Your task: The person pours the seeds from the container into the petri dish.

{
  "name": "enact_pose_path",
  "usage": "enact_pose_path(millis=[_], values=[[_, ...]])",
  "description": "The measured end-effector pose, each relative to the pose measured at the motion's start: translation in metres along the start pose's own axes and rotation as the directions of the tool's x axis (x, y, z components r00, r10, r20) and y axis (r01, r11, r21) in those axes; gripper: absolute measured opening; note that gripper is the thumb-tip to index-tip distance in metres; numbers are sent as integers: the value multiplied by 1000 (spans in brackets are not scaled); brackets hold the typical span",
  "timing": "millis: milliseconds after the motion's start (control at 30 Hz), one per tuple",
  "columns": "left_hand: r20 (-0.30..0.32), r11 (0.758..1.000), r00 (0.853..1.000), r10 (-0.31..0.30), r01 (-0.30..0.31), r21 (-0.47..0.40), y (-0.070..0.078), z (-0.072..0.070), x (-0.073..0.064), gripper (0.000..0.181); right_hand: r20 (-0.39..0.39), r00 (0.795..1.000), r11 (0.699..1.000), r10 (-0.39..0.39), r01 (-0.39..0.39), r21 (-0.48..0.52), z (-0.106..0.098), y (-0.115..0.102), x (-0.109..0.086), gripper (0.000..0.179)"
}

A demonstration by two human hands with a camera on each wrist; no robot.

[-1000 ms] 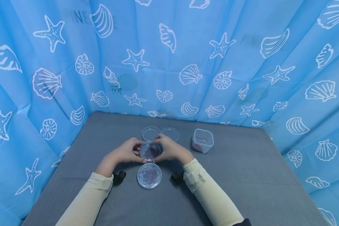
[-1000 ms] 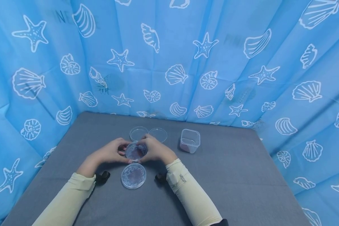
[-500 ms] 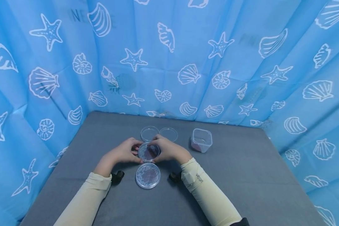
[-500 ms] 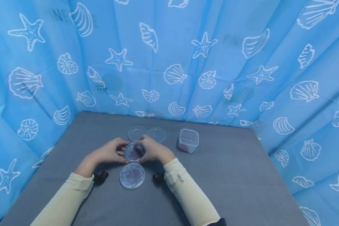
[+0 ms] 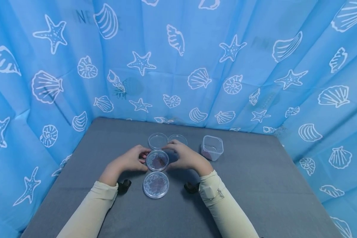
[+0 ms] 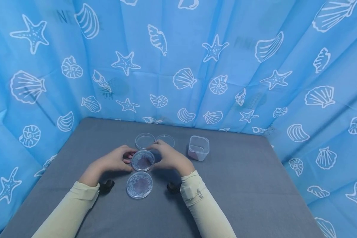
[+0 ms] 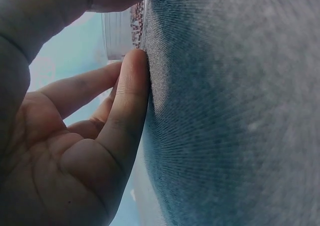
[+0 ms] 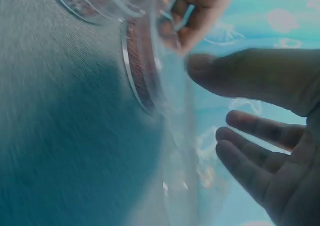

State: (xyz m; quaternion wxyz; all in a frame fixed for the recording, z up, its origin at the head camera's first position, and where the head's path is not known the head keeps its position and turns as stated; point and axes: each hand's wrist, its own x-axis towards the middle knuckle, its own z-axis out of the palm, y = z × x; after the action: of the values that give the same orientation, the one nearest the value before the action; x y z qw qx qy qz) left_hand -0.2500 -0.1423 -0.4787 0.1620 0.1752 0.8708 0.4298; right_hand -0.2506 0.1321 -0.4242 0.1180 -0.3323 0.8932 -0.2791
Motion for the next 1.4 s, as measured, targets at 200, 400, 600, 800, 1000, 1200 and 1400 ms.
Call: enact_pose_path(millis=[200, 400, 600, 800, 1000, 1200, 1400], values=[[2, 999, 999, 39, -39, 5, 0, 3, -2, 80, -162, 986, 999, -46, 41, -36, -21, 8, -24, 65], [-21, 998, 998, 66, -66, 14, -4, 1, -4, 78, -306, 952, 1000, -8, 2, -21, -33, 22, -44, 54], [-11, 997, 998, 62, -61, 46, -3, -9, -7, 65, -396, 917, 998, 55, -59, 2, -34, 42, -64, 47], [-5, 992, 999, 40, -39, 116, 1, -15, -8, 57, -490, 865, 992, 107, -128, -11, -36, 64, -90, 46], [-60, 993, 998, 16, -9, 115, 0, -16, -8, 61, -546, 825, 980, 147, -196, -32, -42, 84, -111, 68], [-132, 993, 991, 13, 3, 119, -7, -21, 0, 71, -536, 800, 954, 271, -298, 37, -49, 101, -122, 104], [-164, 993, 984, 67, -50, 107, -15, -29, 13, 72, -496, 794, 929, 351, -363, 75, -52, 110, -125, 108]])
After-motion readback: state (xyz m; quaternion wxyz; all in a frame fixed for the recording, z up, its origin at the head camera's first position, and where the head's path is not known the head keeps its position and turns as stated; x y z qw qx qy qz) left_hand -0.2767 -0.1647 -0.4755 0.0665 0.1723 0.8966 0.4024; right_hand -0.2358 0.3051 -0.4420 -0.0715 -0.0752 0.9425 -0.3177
